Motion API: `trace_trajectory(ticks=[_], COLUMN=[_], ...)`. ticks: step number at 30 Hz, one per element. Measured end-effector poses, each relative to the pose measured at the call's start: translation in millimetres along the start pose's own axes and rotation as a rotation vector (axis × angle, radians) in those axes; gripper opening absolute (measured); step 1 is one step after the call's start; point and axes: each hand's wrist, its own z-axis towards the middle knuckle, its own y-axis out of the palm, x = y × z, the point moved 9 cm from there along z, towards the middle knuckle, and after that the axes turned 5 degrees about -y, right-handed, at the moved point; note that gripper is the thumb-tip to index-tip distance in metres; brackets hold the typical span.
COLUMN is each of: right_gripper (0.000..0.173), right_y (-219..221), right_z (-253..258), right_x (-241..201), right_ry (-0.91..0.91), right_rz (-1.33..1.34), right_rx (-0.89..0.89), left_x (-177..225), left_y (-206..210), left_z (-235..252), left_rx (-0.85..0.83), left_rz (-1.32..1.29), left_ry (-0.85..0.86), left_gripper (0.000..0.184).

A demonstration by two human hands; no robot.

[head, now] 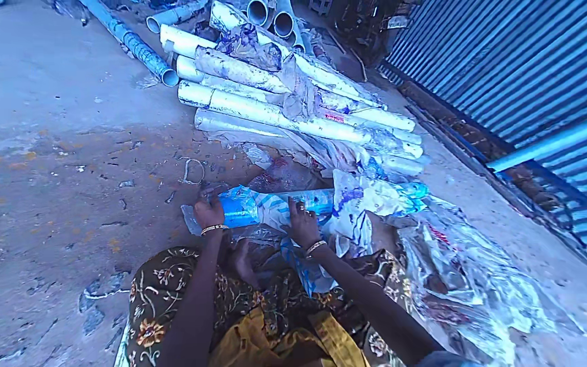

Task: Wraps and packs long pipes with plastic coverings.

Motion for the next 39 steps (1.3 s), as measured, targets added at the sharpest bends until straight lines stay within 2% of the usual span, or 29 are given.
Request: trace_trajectory(ticks=[1,2,3,5,7,8,10,12,13,15,17,18,20,22,24,26,27,29,31,32,33,35,37,38,39], right_gripper=[0.058,0.042,0.036,0.039,0.051,0.055,0.071,0.093,0.095,0.083,0.050,0.041,0.036,0.028,0.027,0.029,0.029,0.026,0.023,0.023,0.023,0.019,0.016,0.017,0.017], right_y=[7.3,10.5,7.1,-6.3,-25.7,-38.1,-58.9,-61.4,-55.5,-36.3,-24.9,-31.7,-67.1,-106.4,-140.1,-159.5,-162.8,-163.3,-164.2,-169.9,-180.6,-214.4,-258.0,-282.5,-306.1], right_z=[-8.1,-18.5,-30.7,-54.9,-60.7,-54.2,-27.5,4.9,20.4,43.3,48.1,46.7,31.1,1.2,-42.5,-88.7,-108.1,-135.5,-145.8,-144.9,-140.3,-128.5,-119.7,-117.3,-117.0], right_x=[7.7,8.5,2.1,-12.3,-1.6,16.0,66.7,120.6,143.4,171.6,184.4,196.2,237.4,297.3,365.5,426.5,450.4,479.9,485.9,481.4,472.6,446.8,410.6,390.9,371.3], right_ry=[-0.009,-0.055,-0.154,-0.399,-0.451,-0.378,-0.094,0.183,0.268,0.334,0.323,0.336,0.422,0.542,0.636,0.730,0.752,0.791,0.798,0.778,0.742,0.633,0.512,0.455,0.407], right_rz=[0.016,0.088,0.123,0.148,0.169,0.177,0.153,0.163,0.189,0.233,0.308,0.365,0.503,0.643,0.735,0.805,0.840,0.935,1.061,1.120,1.172,1.213,1.217,1.185,1.131], right_rx=[-0.003,-0.012,-0.025,-0.049,-0.050,-0.010,0.082,0.135,0.159,0.151,0.123,0.157,0.309,0.567,0.825,0.942,0.995,1.072,1.105,1.110,1.118,1.138,1.152,1.151,1.143], left_x=[-0.5,-1.5,-2.0,-8.0,-14.7,-17.6,-21.2,-22.8,-24.1,-32.7,-44.3,-47.3,-49.9,-51.2,-42.9,-14.8,5.1,45.2,76.3,84.7,87.8,80.2,70.9,71.2,73.4], left_y=[0.0,-0.3,-0.1,2.7,7.5,9.0,7.3,3.5,3.2,6.3,9.1,11.0,15.6,12.8,7.6,7.6,10.8,34.2,78.7,104.6,130.2,177.4,205.1,211.2,213.6], left_z=[0.5,2.9,7.8,20.1,29.2,29.8,25.9,21.1,20.7,24.6,30.3,33.8,39.8,38.5,31.3,11.6,-3.5,-48.2,-119.8,-158.0,-188.2,-215.1,-207.6,-199.7,-192.2], left_rx=[0.019,0.045,0.068,0.075,0.059,0.058,0.082,0.089,0.082,0.057,0.013,-0.007,-0.030,-0.019,0.004,0.024,0.024,-0.080,-0.249,-0.349,-0.458,-0.598,-0.596,-0.579,-0.576], left_rz=[-0.024,-0.055,-0.081,-0.096,-0.080,-0.074,-0.082,-0.087,-0.081,-0.082,-0.091,-0.087,-0.048,0.032,0.235,0.372,0.352,0.273,0.348,0.448,0.565,0.814,0.923,0.934,0.941], left_ry=[0.037,0.081,0.122,0.166,0.182,0.174,0.141,0.124,0.128,0.145,0.133,0.115,0.090,0.027,-0.034,0.082,0.247,0.661,0.970,1.065,1.089,0.967,0.781,0.694,0.615], left_gripper=[0.034,0.034,0.033,0.031,0.030,0.031,0.031,0.031,0.032,0.034,0.040,0.041,0.043,0.044,0.051,0.067,0.074,0.091,0.120,0.134,0.143,0.149,0.140,0.125,0.102])
